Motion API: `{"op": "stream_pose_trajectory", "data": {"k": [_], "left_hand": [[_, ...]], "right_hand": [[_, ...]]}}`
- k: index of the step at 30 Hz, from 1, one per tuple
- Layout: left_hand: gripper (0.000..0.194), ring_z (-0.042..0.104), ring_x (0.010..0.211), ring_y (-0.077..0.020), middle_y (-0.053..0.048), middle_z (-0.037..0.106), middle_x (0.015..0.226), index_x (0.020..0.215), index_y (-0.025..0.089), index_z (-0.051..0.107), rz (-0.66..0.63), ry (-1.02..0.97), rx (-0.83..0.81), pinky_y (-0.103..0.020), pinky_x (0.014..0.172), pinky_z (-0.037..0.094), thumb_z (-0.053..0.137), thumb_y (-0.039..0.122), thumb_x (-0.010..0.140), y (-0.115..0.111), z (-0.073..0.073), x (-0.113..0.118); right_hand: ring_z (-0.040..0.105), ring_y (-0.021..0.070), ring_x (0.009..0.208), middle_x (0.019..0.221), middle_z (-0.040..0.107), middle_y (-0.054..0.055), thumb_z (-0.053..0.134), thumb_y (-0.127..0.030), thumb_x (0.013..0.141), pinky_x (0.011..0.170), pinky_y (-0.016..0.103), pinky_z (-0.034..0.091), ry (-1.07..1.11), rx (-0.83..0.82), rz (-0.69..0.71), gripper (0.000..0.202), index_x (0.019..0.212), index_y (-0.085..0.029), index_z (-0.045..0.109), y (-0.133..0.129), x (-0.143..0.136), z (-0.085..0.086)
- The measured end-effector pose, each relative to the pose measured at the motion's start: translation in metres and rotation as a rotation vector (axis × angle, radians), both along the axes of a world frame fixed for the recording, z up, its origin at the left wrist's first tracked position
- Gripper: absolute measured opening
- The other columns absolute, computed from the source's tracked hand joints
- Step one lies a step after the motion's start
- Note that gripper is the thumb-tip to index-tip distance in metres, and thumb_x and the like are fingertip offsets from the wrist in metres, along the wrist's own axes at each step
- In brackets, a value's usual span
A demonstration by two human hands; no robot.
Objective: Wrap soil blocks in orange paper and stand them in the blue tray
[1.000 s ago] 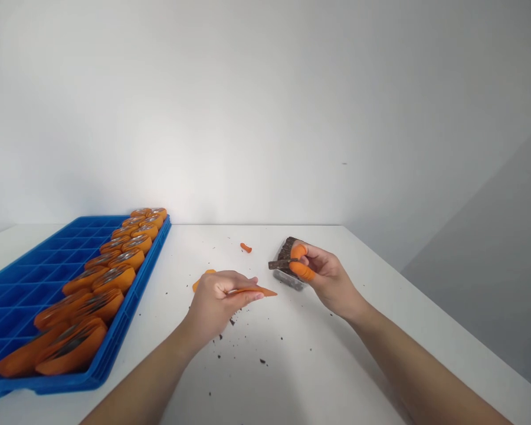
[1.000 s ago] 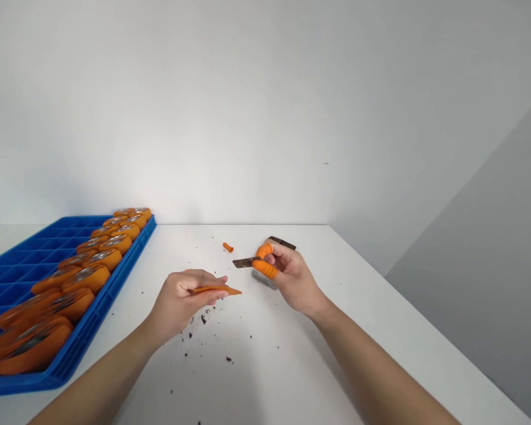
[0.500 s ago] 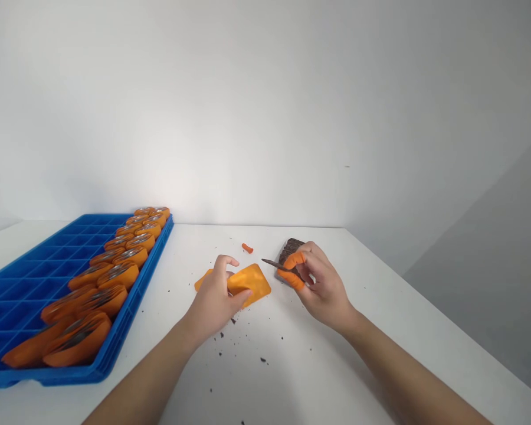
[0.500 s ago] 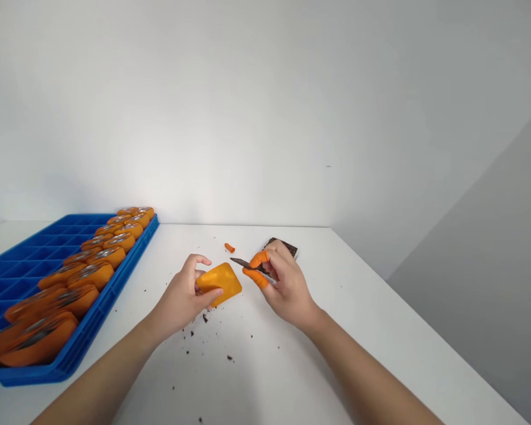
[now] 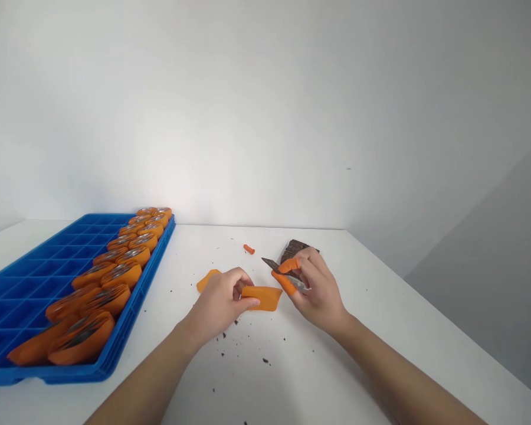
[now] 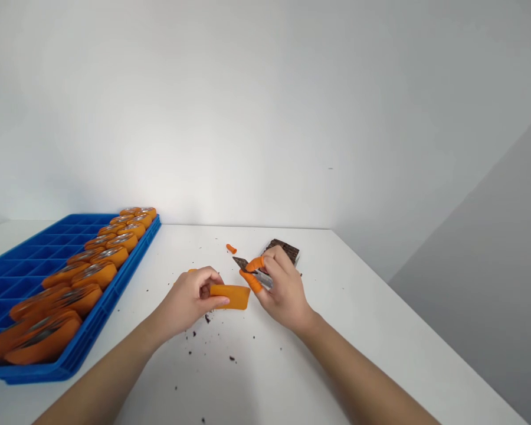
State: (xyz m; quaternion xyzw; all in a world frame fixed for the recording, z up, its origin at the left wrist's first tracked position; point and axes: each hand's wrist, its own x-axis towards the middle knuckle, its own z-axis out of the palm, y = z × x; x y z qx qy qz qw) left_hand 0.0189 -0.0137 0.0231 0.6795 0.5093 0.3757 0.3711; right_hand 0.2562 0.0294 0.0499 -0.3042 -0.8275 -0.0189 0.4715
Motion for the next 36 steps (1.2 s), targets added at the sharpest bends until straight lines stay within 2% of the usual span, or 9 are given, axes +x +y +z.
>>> {"op": "stream_pose_trajectory", "data": {"k": [4, 10, 15, 18, 23, 28, 30, 33, 36], "left_hand": [[0.021, 0.051, 0.057, -0.0159, 0.005, 0.054, 0.064, 0.082, 0.024, 0.064, -0.018, 0.095, 0.069, -0.027, 0.054, 0.032, 0.074, 0.04, 0.091, -0.001, 0.004, -0.001], [0.007, 0.065, 0.084, -0.0239, -0.004, 0.073, 0.096, 0.1, 0.024, 0.066, -0.072, 0.186, 0.161, -0.032, 0.07, 0.045, 0.065, 0.031, 0.098, -0.008, 0.006, 0.0], [0.008, 0.066, 0.093, -0.0279, -0.008, 0.071, 0.106, 0.098, 0.023, 0.058, -0.2, 0.272, 0.182, -0.038, 0.079, 0.048, 0.054, 0.028, 0.104, -0.013, 0.005, 0.001], [0.009, 0.065, 0.097, -0.0291, -0.008, 0.07, 0.106, 0.097, 0.024, 0.057, -0.206, 0.271, 0.202, -0.04, 0.081, 0.049, 0.053, 0.027, 0.105, -0.014, 0.007, 0.001], [0.005, 0.066, 0.098, -0.0262, -0.005, 0.071, 0.104, 0.101, 0.024, 0.064, -0.119, 0.107, 0.202, -0.038, 0.083, 0.055, 0.061, 0.028, 0.1, -0.015, 0.012, 0.006], [0.019, 0.067, 0.081, -0.0201, -0.005, 0.071, 0.101, 0.095, 0.021, 0.07, 0.03, -0.293, 0.085, -0.028, 0.058, 0.058, 0.072, 0.041, 0.096, -0.011, 0.011, 0.013], [0.023, 0.066, 0.074, -0.0174, -0.005, 0.07, 0.099, 0.094, 0.02, 0.073, 0.045, -0.424, 0.078, -0.027, 0.055, 0.058, 0.077, 0.043, 0.094, -0.009, 0.011, 0.014], [0.02, 0.065, 0.069, -0.0148, -0.004, 0.071, 0.094, 0.091, 0.02, 0.077, 0.047, -0.49, 0.122, -0.024, 0.053, 0.056, 0.079, 0.039, 0.094, -0.008, 0.011, 0.015], [0.014, 0.066, 0.077, -0.0165, -0.004, 0.07, 0.09, 0.089, 0.021, 0.079, 0.065, -0.449, 0.269, -0.024, 0.058, 0.054, 0.078, 0.032, 0.096, -0.005, 0.008, 0.013]], "right_hand": [[0.056, 0.0209, 0.076, 0.088, 0.06, 0.005, 0.07, -0.024, 0.101, 0.057, 0.034, 0.043, -0.014, 0.054, -0.045, 0.009, 0.096, -0.026, 0.063, -0.005, -0.005, -0.005], [0.061, 0.0216, 0.077, 0.089, 0.064, 0.004, 0.07, -0.018, 0.1, 0.057, 0.034, 0.045, -0.017, 0.138, -0.044, 0.012, 0.099, -0.027, 0.062, -0.011, -0.009, -0.007], [0.067, 0.0213, 0.082, 0.092, 0.07, 0.005, 0.063, -0.01, 0.101, 0.062, 0.033, 0.049, -0.178, 0.256, -0.099, 0.016, 0.106, -0.026, 0.064, -0.013, -0.014, -0.015], [0.065, 0.0202, 0.08, 0.089, 0.068, 0.005, 0.062, -0.008, 0.1, 0.06, 0.031, 0.046, -0.188, 0.287, -0.171, 0.018, 0.101, -0.026, 0.065, -0.015, -0.016, -0.018], [0.055, 0.0189, 0.077, 0.095, 0.055, 0.006, 0.066, -0.011, 0.098, 0.055, 0.03, 0.045, -0.054, 0.289, -0.217, 0.015, 0.09, -0.024, 0.065, -0.013, -0.014, -0.018], [0.052, 0.0194, 0.078, 0.094, 0.047, 0.005, 0.068, -0.012, 0.098, 0.057, 0.032, 0.048, 0.037, 0.25, -0.169, 0.013, 0.094, -0.025, 0.067, -0.006, -0.013, -0.016], [0.052, 0.0194, 0.079, 0.093, 0.046, 0.004, 0.07, -0.014, 0.098, 0.056, 0.031, 0.046, 0.058, 0.218, -0.168, 0.012, 0.1, -0.025, 0.069, -0.004, -0.012, -0.016], [0.053, 0.0191, 0.077, 0.09, 0.047, 0.003, 0.071, -0.015, 0.099, 0.054, 0.031, 0.044, 0.057, 0.201, -0.152, 0.013, 0.106, -0.025, 0.073, -0.001, -0.01, -0.017], [0.053, 0.0187, 0.076, 0.087, 0.048, 0.002, 0.07, -0.015, 0.1, 0.054, 0.03, 0.042, 0.037, 0.2, -0.131, 0.012, 0.106, -0.025, 0.073, -0.001, -0.009, -0.019]]}}
